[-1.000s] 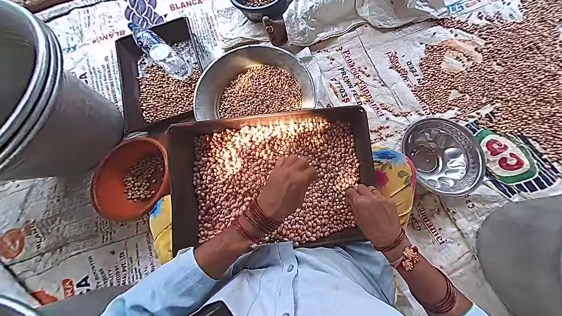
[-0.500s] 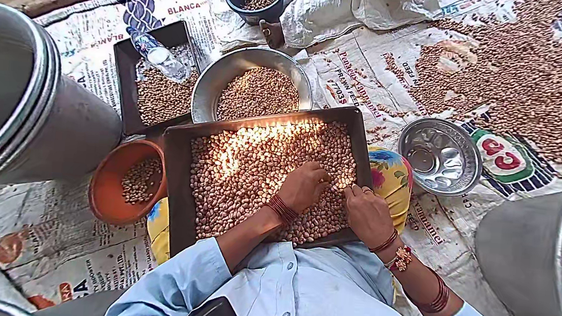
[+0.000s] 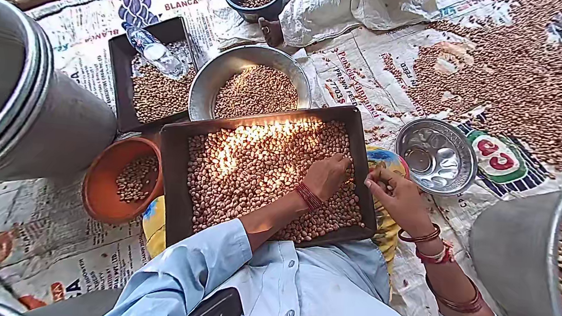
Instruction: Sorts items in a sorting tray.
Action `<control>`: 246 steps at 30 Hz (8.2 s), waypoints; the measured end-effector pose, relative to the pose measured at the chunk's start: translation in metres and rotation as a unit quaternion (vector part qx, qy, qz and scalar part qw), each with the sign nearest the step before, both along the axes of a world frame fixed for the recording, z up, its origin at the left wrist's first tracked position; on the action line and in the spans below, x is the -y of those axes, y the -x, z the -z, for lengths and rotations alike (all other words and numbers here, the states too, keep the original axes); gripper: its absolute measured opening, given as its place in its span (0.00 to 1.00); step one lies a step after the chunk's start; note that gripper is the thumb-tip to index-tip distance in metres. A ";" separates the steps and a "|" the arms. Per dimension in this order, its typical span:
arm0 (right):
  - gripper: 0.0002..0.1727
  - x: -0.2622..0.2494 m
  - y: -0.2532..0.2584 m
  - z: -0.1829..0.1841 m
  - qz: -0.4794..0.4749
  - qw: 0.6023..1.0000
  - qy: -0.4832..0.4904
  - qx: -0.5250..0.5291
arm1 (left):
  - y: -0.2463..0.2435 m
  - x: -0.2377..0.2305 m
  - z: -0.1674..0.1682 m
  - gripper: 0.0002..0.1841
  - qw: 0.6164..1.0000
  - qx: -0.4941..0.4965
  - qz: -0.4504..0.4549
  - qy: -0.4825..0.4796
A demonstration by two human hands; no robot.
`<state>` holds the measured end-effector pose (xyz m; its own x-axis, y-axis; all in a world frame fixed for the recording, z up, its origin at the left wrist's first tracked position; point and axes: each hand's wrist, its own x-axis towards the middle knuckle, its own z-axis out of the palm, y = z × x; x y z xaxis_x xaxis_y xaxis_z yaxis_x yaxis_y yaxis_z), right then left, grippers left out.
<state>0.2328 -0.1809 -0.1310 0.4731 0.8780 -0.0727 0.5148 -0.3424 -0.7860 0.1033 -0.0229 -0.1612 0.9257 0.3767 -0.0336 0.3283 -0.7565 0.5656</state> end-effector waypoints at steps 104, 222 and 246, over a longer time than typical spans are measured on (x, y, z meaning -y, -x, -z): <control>0.10 -0.124 0.050 0.007 -0.138 0.982 0.049 0.120 | 0.177 -0.060 -0.066 0.18 0.978 0.047 0.064 0.195; 0.08 -0.026 0.015 0.006 -0.013 1.000 -0.019 -0.013 | 0.074 -0.003 -0.013 0.15 0.988 -0.148 0.035 0.018; 0.19 -0.063 0.062 0.033 -0.112 0.968 0.125 0.189 | 0.054 -0.020 -0.009 0.14 0.992 -0.109 -0.023 -0.052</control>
